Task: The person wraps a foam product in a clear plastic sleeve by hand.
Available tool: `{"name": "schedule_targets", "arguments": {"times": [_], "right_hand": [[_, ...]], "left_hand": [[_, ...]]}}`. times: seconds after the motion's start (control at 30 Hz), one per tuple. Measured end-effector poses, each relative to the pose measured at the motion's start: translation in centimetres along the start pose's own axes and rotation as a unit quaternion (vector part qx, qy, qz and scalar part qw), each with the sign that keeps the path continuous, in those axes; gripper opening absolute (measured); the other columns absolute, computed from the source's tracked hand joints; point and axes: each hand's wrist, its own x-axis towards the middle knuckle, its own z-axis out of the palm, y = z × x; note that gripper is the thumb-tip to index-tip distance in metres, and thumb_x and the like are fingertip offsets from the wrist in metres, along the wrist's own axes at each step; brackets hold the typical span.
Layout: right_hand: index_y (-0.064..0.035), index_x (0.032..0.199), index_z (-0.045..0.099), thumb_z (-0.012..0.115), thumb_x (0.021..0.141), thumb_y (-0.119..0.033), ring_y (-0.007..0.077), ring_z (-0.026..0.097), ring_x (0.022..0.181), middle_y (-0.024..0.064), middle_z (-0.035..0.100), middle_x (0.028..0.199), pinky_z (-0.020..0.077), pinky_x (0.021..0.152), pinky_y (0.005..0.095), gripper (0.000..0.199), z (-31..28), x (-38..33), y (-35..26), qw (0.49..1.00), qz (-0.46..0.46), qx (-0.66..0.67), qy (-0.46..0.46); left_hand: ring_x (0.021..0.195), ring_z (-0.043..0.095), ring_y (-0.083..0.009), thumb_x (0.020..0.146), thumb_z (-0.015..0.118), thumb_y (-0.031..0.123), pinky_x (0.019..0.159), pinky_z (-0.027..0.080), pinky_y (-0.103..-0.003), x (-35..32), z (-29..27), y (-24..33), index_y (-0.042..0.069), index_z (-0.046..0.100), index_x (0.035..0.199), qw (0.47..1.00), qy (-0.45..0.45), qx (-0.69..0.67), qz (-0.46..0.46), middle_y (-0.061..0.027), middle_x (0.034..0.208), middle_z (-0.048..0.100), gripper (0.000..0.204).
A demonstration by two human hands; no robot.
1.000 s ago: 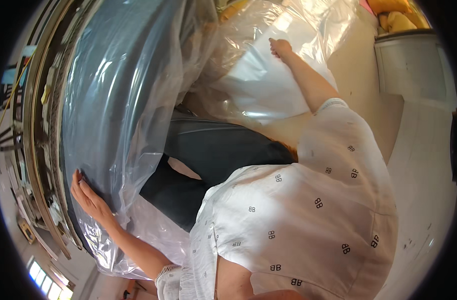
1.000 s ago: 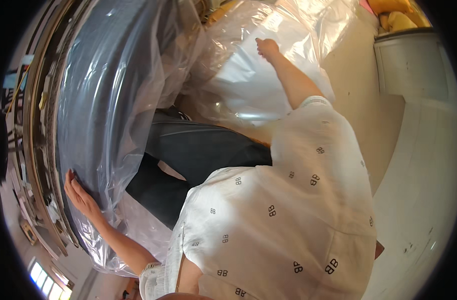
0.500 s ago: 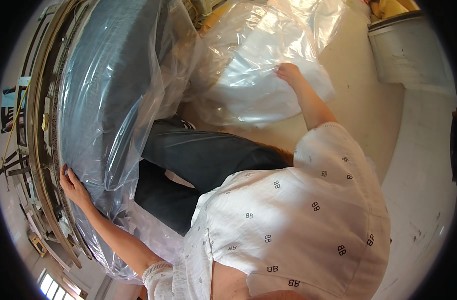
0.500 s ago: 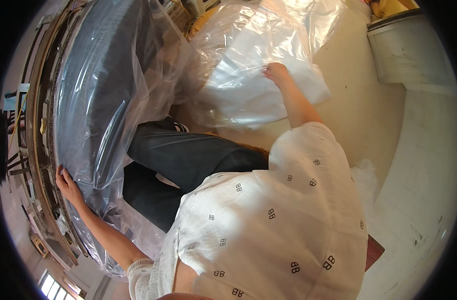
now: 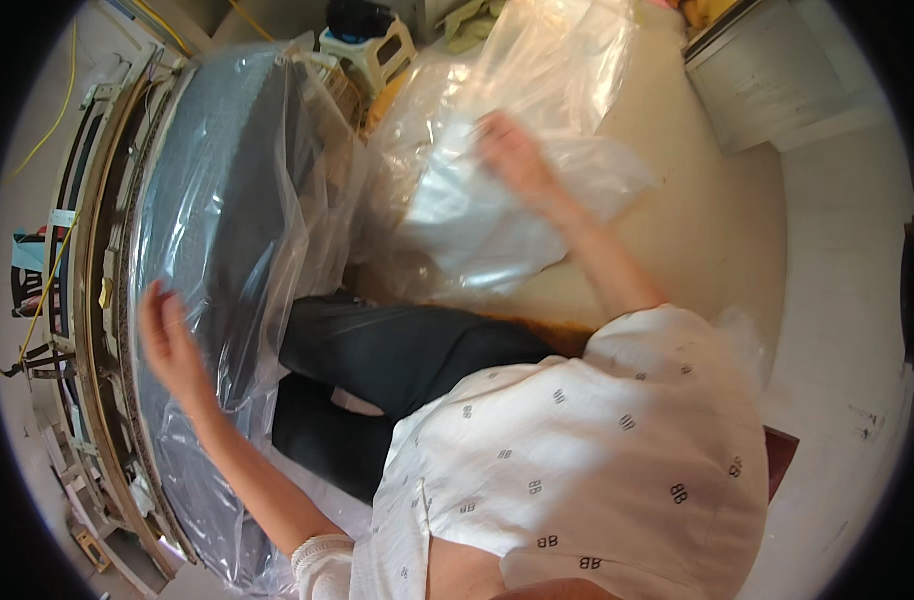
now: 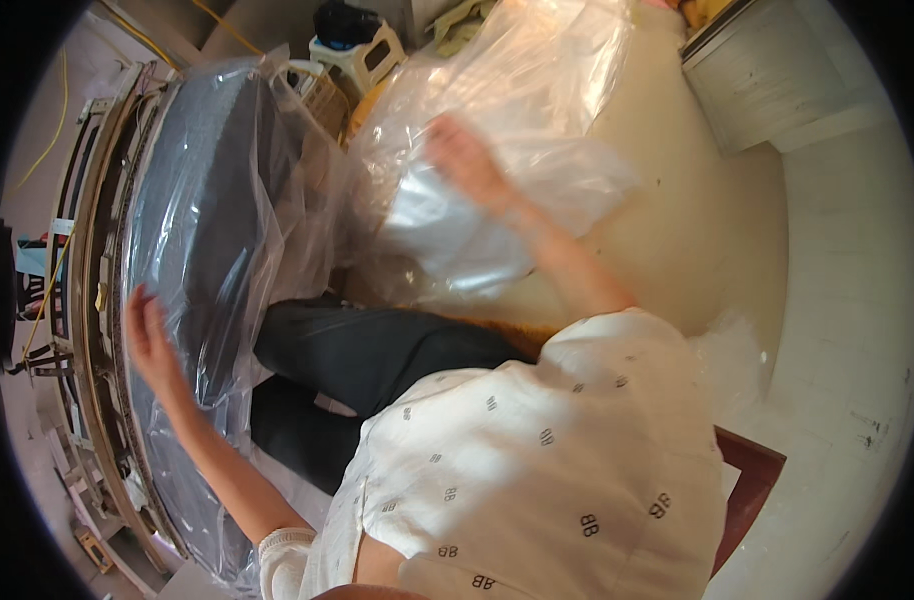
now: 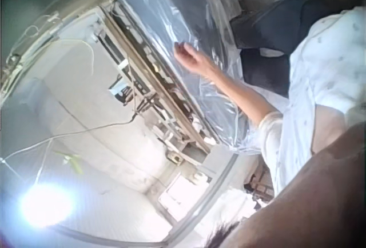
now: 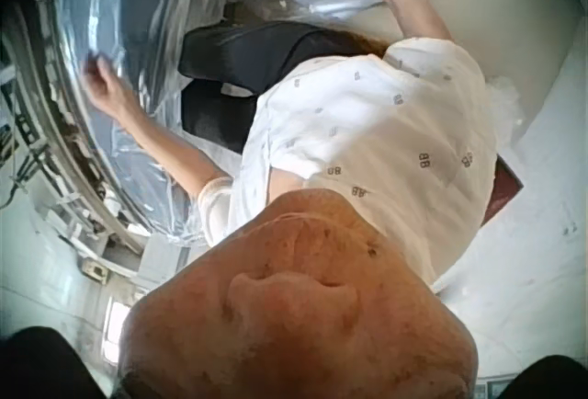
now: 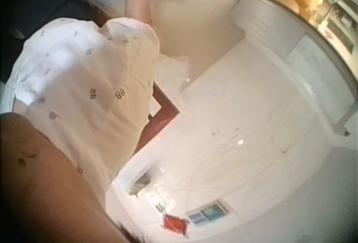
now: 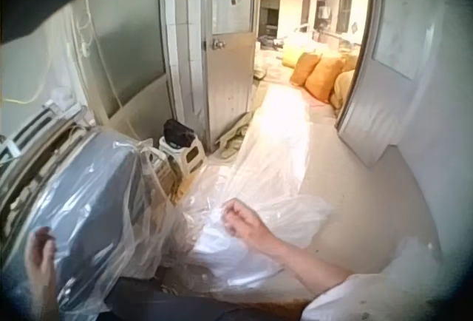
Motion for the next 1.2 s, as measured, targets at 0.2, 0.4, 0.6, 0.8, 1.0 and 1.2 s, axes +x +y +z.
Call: {"name": "schedule_targets", "arguments": {"times": [0.2,0.4,0.6,0.8,1.0,1.2], "right_hand": [[-0.0097,0.104,0.05,0.061,0.08,-0.012,0.0097,0.052,0.07,0.0003,0.054,0.077,0.0434,0.066,0.0262,0.027,10.2,-0.7,-5.3,0.937,-0.087,-0.148,-0.303],[-0.0106,0.092,0.062,0.072,0.066,-0.022,0.025,0.053,0.102,0.0051,0.061,0.102,0.041,0.087,0.0346,0.03,2.5,5.8,-2.7,0.737,-0.349,-0.548,-0.186],[-0.0064,0.092,0.055,0.049,0.079,-0.011,0.0163,0.052,0.066,0.0065,0.054,0.07,0.0422,0.064,0.0276,0.016,-0.9,11.5,-11.8,0.883,-0.279,-0.378,0.006],[-0.0045,0.094,0.051,0.043,0.082,-0.007,0.0088,0.047,0.08,-0.0004,0.05,0.084,0.0388,0.07,0.0218,0.015,14.8,1.6,-16.1,0.926,-0.138,-0.014,-0.351],[-0.0072,0.118,0.043,0.05,0.078,-0.005,0.0079,0.047,0.07,0.0003,0.05,0.088,0.0382,0.06,0.0193,0.041,27.2,-14.6,-9.0,0.526,0.576,0.24,-0.578],[-0.0054,0.108,0.048,0.059,0.078,-0.011,0.0123,0.047,0.083,0.0029,0.045,0.091,0.0409,0.076,0.0258,0.032,37.6,-16.3,-10.9,0.566,0.059,0.124,-0.813]], "left_hand": [[0.062,0.051,-0.0059,0.079,0.062,0.009,0.05,0.041,-0.018,-5.6,12.8,9.9,0.004,0.043,0.122,0.897,-0.297,-0.276,-0.176,-0.0038,0.099,0.054,0.047],[0.06,0.046,-0.0042,0.083,0.055,0.004,0.048,0.04,-0.016,-4.0,8.0,12.4,-0.002,0.06,0.084,0.965,-0.195,-0.17,-0.045,-0.0009,0.076,0.047,0.008],[0.076,0.052,-0.012,0.081,0.051,-0.005,0.067,0.044,-0.023,-4.5,4.3,7.2,-0.004,0.058,0.088,0.968,-0.186,-0.162,-0.052,-0.0044,0.085,0.053,0.01],[0.11,0.049,-0.0233,0.086,0.05,0.015,0.097,0.034,-0.034,-1.7,-2.0,7.0,0.001,0.056,0.104,0.929,0.015,-0.368,0.037,-0.0121,0.115,0.054,0.024],[0.115,0.044,-0.0351,0.085,0.054,0.018,0.098,0.039,-0.046,-6.6,-23.9,1.6,0.007,0.059,0.097,0.806,0.285,-0.471,0.218,-0.0157,0.124,0.045,0.017],[0.103,0.051,-0.0221,0.081,0.057,0.015,0.084,0.043,-0.031,-29.1,-27.0,-2.4,0.009,0.061,0.088,0.871,0.49,-0.018,0.046,-0.0095,0.115,0.051,0.009]]}}
